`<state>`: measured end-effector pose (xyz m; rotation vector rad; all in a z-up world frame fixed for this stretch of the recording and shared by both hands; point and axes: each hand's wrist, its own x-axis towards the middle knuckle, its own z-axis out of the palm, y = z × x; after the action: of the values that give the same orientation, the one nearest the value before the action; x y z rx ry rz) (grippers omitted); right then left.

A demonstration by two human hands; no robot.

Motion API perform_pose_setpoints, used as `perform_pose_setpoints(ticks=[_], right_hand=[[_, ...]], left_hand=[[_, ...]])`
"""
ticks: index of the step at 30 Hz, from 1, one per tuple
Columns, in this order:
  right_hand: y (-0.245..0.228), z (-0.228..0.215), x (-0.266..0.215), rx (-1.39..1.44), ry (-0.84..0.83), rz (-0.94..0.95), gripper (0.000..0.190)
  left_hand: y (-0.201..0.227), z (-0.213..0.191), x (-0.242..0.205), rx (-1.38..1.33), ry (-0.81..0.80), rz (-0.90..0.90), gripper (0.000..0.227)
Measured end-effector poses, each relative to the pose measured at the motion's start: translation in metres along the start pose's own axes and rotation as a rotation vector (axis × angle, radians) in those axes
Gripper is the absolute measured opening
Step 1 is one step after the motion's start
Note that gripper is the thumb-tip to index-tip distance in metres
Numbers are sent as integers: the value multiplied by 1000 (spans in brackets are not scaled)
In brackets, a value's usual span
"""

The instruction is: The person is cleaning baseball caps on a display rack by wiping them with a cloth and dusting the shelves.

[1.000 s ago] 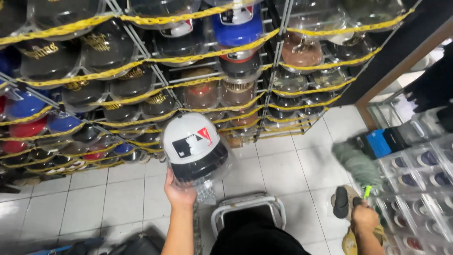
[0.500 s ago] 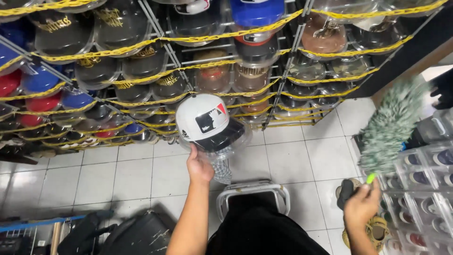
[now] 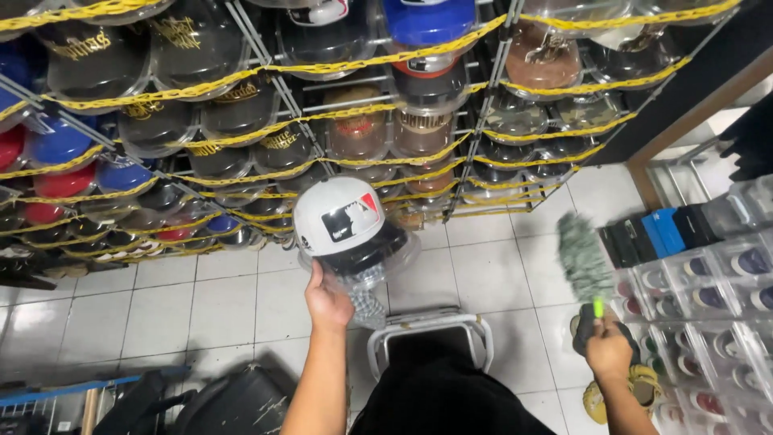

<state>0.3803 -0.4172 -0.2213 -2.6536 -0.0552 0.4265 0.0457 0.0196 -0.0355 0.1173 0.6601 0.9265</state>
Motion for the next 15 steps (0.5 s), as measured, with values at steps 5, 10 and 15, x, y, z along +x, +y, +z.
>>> perform_pose_setpoints(ticks=[5, 10, 15], right_hand=[[-14, 41, 10, 153, 239, -138, 51], [8, 117, -35, -415, -745, -249, 36], [-70, 49, -67, -165, -330, -8, 55]], left_hand=[[11, -16, -9, 14, 49, 38, 53], [26, -19, -16, -7, 89, 66, 49], [32, -2, -30, -4, 116, 82, 54]])
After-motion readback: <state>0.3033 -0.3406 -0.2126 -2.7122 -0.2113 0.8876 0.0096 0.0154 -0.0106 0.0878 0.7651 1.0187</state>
